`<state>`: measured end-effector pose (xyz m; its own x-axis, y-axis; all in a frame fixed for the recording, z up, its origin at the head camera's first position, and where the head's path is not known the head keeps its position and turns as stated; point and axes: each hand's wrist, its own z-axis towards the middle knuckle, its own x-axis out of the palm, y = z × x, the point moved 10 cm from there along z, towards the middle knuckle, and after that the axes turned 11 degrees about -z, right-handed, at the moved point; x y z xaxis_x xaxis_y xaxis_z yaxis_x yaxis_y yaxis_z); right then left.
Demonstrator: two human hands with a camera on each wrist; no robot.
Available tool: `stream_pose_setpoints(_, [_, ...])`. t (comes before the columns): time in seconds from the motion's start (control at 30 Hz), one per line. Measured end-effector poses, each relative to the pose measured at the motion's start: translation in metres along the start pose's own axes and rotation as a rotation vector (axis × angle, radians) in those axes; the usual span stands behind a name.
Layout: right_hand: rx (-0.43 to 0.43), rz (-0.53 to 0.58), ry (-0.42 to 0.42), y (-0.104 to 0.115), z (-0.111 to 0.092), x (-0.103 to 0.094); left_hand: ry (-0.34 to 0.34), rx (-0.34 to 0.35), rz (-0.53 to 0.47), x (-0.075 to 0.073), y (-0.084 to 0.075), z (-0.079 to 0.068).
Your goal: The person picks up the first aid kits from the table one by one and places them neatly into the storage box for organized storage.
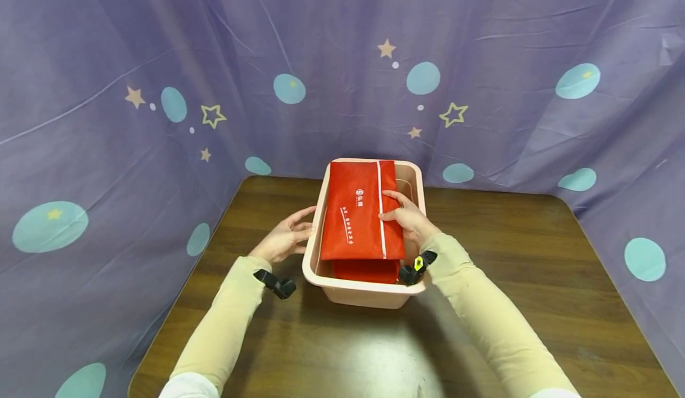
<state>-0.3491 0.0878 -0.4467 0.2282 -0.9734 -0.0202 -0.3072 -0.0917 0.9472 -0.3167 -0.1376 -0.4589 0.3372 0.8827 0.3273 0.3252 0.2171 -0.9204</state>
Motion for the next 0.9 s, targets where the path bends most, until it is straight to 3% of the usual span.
stream_pose_setpoints(0.4, [0.073,-0.087,-0.003,-0.007,-0.003,0.002,0.019,0.005,-0.027,0.002,0.0,-0.001])
stream_pose_setpoints(0.9, [0.12,-0.205,-0.095,-0.013,-0.002,-0.006,0.015,-0.004,-0.017,0.004,-0.003,-0.001])
